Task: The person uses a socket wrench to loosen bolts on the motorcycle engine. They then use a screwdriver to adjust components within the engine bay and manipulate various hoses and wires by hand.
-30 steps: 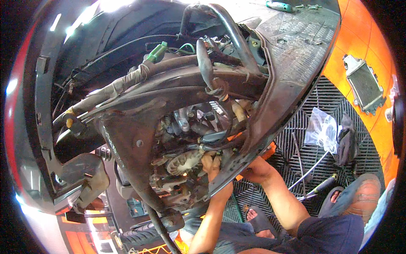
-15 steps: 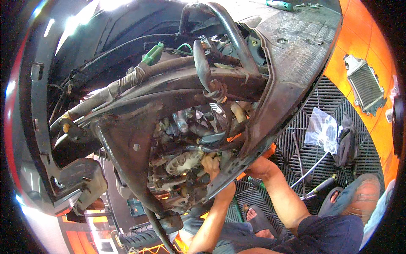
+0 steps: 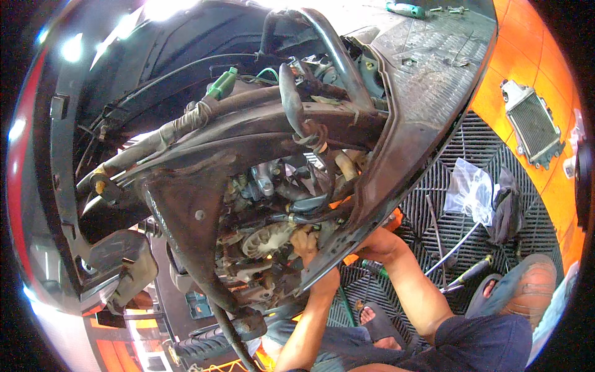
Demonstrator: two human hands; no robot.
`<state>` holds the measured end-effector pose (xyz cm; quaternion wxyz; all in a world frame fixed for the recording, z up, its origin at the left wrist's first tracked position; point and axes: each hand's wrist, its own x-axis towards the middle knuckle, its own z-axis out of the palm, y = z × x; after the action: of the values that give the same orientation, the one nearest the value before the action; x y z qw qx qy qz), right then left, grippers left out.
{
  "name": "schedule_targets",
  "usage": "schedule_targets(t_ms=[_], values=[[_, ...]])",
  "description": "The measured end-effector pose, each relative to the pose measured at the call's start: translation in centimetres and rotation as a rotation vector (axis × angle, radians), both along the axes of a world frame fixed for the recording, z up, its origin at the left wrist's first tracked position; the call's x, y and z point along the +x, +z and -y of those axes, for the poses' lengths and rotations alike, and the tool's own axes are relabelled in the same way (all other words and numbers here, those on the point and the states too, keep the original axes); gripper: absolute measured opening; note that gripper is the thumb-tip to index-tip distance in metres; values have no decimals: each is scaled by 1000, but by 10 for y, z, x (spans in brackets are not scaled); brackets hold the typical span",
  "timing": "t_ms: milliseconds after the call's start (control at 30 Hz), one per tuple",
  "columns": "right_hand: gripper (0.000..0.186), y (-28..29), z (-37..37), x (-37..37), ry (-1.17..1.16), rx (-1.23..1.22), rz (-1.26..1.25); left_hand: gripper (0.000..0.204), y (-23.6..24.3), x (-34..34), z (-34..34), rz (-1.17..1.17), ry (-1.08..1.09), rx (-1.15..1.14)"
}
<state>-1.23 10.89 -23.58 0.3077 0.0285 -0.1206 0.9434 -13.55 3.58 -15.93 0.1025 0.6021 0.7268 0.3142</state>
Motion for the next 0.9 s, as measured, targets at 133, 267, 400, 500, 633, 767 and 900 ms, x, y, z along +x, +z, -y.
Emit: schedule_targets(t_ms=[133, 267, 400, 500, 633, 767, 900], values=[[62, 0, 2, -5, -20, 20, -11, 30, -12, -6, 6, 131, 35, 81], [63, -2, 2, -7, 21, -13, 26, 36, 11, 13, 0, -122, 29, 44], [63, -3, 6, -10, -9, -51, -25, 43, 11, 4, 1, -104, -53, 28], [62, -5, 8, -12, -43, -26, -49, 40, 12, 4, -2, -101, -73, 79], [62, -3, 8, -11, -41, -23, -38, 32, 23, 15, -9, -136, -53, 129], [63, -1, 10, -9, -24, -61, -17, 33, 21, 14, -7, -93, -46, 81], [61, 5, 6, -7, -29, -47, -40, 31, 22, 13, -7, -124, -45, 81]])
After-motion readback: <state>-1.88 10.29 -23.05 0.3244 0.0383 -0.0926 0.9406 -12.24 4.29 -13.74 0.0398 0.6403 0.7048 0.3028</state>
